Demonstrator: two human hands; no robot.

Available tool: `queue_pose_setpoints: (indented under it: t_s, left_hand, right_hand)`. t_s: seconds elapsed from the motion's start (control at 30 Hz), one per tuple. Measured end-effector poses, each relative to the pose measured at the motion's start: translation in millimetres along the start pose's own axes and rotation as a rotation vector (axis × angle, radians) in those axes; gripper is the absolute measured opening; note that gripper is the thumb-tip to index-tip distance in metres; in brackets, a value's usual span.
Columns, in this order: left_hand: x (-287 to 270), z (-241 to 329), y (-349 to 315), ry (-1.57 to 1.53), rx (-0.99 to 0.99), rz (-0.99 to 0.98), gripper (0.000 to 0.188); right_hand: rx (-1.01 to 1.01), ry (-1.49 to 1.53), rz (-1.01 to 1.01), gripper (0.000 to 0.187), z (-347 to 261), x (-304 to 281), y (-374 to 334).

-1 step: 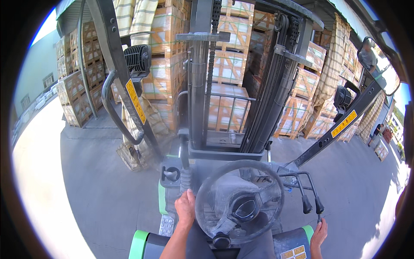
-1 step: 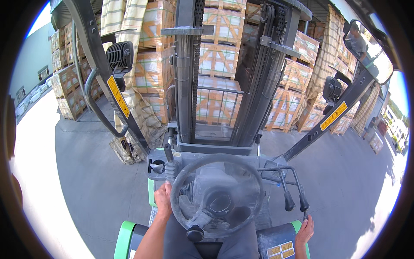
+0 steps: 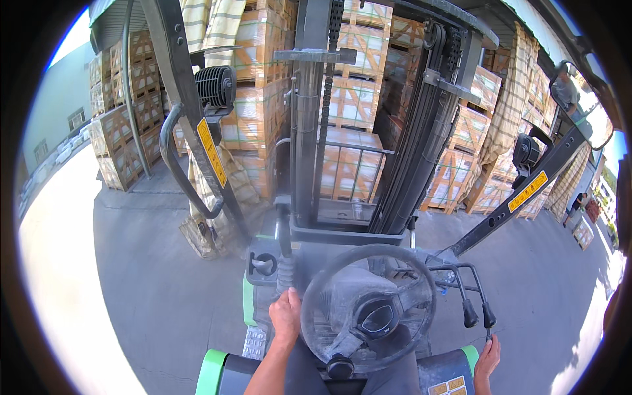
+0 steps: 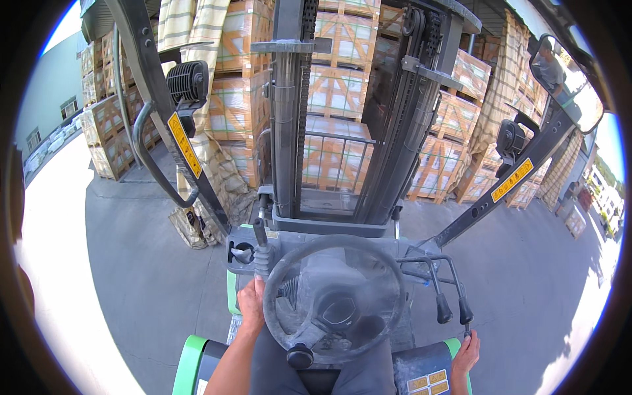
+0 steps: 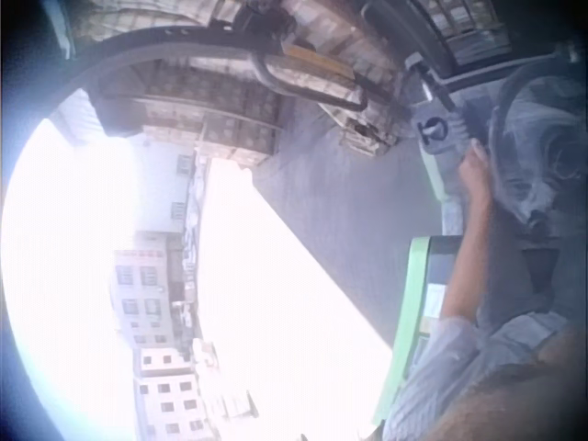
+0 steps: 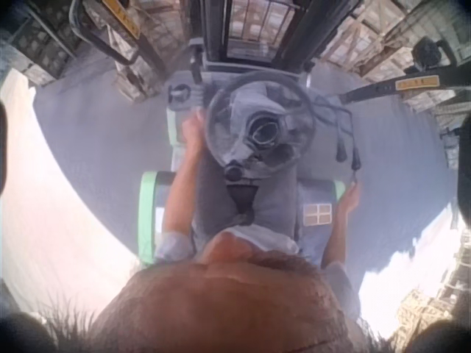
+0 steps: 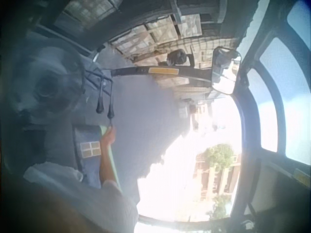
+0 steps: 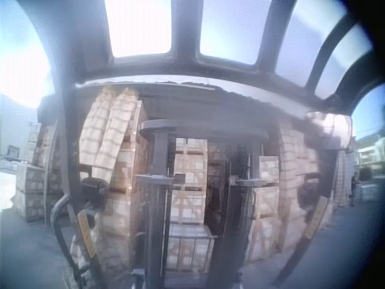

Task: The person operates a forklift in a warehouse, maneuvering the vehicle to position the forks under a pallet of stacked boxes. They lift the load, drive forward, and place the pallet onto a higher stack before reversing and repositioning for another lift.

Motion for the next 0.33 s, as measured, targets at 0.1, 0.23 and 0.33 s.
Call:
queue_pose_setpoints:
  t_s: [0.1,0.23,0.33]
  left_hand:
    - [1.4,-0.3,-0.6,-0.019,0.004,0.003,0.041]
    - [-0.6,6.1,-0.6,-0.022,0.068,0.044,0.042]
    - [-2.8,7.7,-0.3,0.034,0.090,0.055,0.041]
  right_hand:
    - [0.005,0.042,-0.011,0.032,5.7,1.0,4.9]
    - [0.058,0.068,-0.053,0.040,-2.5,-1.9,26.0]
    - [0.091,0.067,-0.104,0.053,-31.3,-5.1,44.9]
Point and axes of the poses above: each hand's wrist, its own y-axis towards the middle knuckle, its own x-axis out of the palm, z = x × y, the point moved 9 cm from there along y, towards the middle knuckle, and after that the axes turned 3 degrees about x, right-handed, at the moved point
